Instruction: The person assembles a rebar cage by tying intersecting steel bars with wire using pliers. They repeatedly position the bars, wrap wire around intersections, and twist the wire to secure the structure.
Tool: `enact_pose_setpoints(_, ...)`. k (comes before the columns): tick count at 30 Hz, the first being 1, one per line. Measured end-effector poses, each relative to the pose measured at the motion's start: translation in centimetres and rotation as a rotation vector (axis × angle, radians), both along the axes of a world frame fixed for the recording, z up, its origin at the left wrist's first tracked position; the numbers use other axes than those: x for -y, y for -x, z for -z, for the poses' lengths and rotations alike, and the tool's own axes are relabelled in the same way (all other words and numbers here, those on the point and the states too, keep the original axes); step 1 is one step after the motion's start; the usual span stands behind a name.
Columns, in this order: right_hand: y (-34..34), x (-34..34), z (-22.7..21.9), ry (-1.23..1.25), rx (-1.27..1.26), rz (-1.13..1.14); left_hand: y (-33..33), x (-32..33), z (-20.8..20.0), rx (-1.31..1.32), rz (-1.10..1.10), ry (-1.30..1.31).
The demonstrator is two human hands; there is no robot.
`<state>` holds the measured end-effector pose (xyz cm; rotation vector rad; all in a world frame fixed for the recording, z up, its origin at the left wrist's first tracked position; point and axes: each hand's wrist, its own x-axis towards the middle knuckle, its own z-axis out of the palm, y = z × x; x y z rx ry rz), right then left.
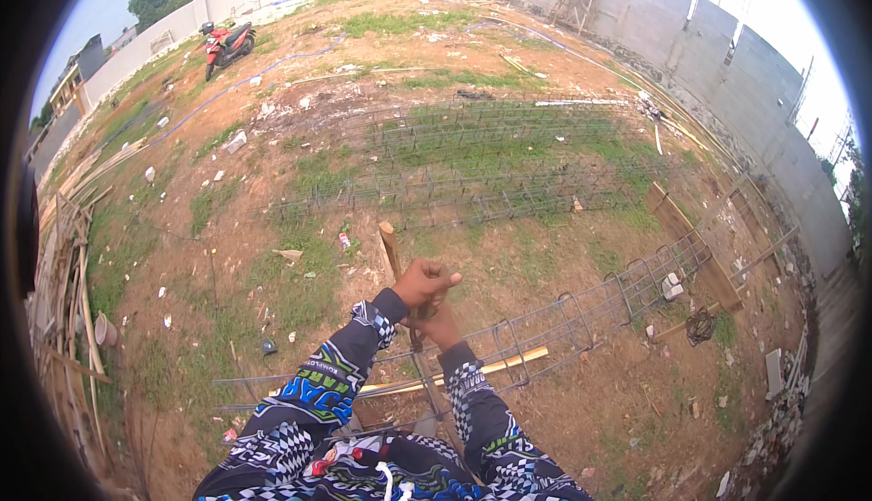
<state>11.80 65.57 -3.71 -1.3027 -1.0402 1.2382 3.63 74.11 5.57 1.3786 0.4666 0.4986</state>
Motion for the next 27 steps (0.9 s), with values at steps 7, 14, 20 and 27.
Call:
enact_pose_setpoints(7,-3.7,1.9,-9.0,-0.233,0.834,-0.023,2.9,-0.2,0.6,0.098,-0.122,0.027)
enact_pose_setpoints(14,-6.9,1.8,-10.7,-0.927,0.907,0.835,4.4,-0.4,1.0,0.169,-0.195,0.045)
enact_pose_setpoints(20,-2.3,-0.6,-16.0,-0.864,0.638,0.672,4.0,0.0,0.8,0.139,-0.152,0.036)
enact_pose_setpoints(27,-2.3,-1.6,-4.1,-0.007,0.008,-0.393,3.8,-0.3,1.1,0.094,-0.121,0.067)
